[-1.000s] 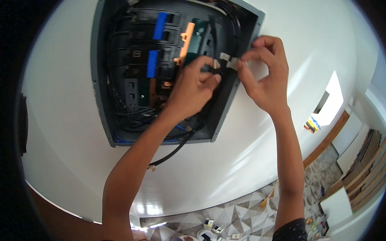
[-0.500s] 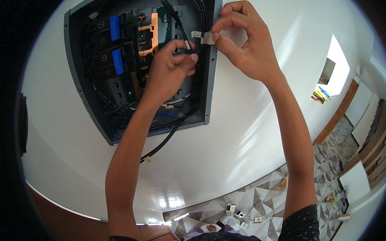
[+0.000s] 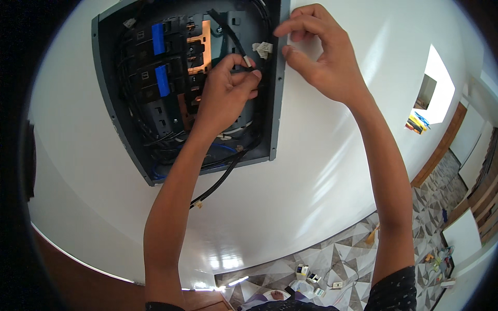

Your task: Wiring and organizing components inside an open electrical circuit breaker panel.

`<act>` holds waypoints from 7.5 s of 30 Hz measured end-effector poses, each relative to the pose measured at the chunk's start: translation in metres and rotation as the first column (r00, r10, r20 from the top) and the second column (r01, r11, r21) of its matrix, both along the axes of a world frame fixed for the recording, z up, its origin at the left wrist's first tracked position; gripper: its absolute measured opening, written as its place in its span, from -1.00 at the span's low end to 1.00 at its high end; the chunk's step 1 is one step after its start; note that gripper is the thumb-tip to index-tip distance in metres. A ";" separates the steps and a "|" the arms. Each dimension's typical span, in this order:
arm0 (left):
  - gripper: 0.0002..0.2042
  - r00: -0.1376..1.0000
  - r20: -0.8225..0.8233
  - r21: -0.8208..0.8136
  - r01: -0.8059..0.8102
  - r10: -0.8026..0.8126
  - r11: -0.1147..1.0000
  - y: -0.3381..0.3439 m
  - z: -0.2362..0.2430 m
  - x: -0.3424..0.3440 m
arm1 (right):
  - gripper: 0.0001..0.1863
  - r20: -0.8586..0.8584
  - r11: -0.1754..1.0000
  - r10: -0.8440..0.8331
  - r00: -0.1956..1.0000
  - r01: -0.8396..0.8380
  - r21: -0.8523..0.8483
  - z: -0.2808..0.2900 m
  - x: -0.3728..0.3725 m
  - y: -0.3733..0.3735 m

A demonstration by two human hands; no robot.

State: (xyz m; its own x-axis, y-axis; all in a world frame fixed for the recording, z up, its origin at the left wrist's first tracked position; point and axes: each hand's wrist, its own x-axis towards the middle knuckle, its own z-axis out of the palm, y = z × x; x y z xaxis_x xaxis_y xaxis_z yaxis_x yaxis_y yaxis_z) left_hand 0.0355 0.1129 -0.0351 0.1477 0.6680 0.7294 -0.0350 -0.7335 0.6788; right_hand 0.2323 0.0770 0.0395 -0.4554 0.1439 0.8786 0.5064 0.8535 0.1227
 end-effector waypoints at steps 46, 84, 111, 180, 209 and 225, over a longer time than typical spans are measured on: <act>-0.80 0.998 0.061 0.033 -0.008 0.006 0.999 0.001 -0.003 -0.001 | -0.90 0.009 0.965 0.115 0.993 -0.114 0.235 0.012 -0.009 0.033; -0.84 0.999 0.008 -0.003 0.048 -0.048 0.999 0.008 -0.006 -0.008 | -0.89 0.009 0.964 0.081 0.997 -0.081 0.253 0.012 -0.005 0.035; -0.84 0.881 0.424 0.149 0.161 -0.211 0.976 -0.003 -0.021 0.015 | -0.89 -0.051 0.958 0.053 0.997 -0.036 0.283 0.007 -0.013 0.030; -0.79 0.865 0.122 0.371 -0.495 0.487 0.786 0.002 0.005 0.024 | -0.90 -0.067 0.909 0.113 0.991 -0.076 0.411 0.006 -0.013 0.026; -0.79 0.898 0.200 0.342 -0.438 0.391 0.832 -0.008 -0.021 0.021 | -0.86 -0.066 0.916 0.151 0.986 -0.114 0.384 0.003 -0.016 0.033; -0.46 0.831 0.164 0.564 -0.521 0.532 0.641 0.001 -0.038 0.032 | -0.92 -0.051 0.904 0.091 0.995 -0.061 0.423 0.001 -0.013 0.040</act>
